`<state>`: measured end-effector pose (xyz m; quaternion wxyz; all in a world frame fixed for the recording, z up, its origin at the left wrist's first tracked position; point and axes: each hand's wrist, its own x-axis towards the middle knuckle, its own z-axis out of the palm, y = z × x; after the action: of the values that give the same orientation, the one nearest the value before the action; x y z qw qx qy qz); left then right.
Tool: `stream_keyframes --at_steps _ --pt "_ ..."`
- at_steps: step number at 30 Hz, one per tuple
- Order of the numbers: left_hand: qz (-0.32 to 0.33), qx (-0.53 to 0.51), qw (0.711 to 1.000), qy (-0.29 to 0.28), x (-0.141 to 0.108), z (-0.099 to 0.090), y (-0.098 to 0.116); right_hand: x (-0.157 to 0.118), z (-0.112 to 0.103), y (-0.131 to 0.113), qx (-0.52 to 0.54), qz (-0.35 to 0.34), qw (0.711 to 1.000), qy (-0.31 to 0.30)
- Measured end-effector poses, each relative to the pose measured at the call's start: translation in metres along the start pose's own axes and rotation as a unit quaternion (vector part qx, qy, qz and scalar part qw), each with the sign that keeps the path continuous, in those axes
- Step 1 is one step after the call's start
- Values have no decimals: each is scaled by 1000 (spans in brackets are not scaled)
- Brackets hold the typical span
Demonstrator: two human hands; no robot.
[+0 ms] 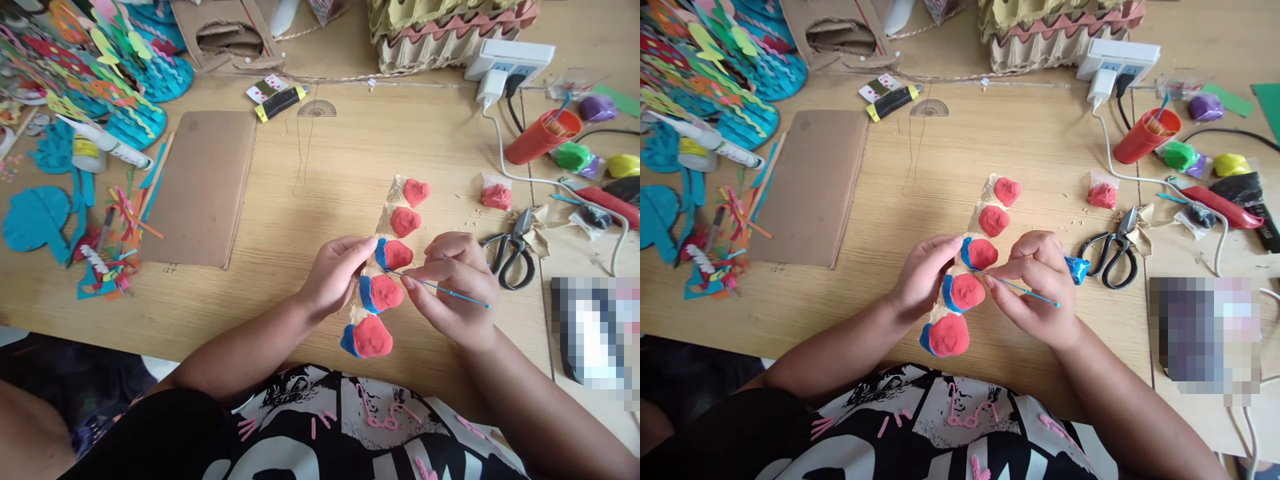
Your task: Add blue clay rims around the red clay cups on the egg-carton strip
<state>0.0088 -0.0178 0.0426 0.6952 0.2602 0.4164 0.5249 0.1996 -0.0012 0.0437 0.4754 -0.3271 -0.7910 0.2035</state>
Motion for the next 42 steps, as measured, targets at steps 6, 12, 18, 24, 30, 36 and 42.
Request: stream_keyframes --at_steps 6,12,18,24,30,36,42 --pt "5 22 1000 11 1 0 -1 -1 1 1 1 -9 1000 0" --pt "15 47 999 15 1 -4 -5 -1 2 -1 3 21 1000 -2" --pt "34 74 996 20 1 -6 -6 -2 2 -4 12 49 999 -3" --pt "50 96 994 20 0 -5 -7 -2 2 -4 7 49 999 -5" --pt "55 116 992 13 0 -5 -6 0 2 -5 20 35 999 -10" --pt "58 118 991 -3 0 -6 -6 -1 1 -7 31 40 999 -13" --pt "59 122 991 2 1 -7 -9 -2 1 -8 -2 45 999 -15"
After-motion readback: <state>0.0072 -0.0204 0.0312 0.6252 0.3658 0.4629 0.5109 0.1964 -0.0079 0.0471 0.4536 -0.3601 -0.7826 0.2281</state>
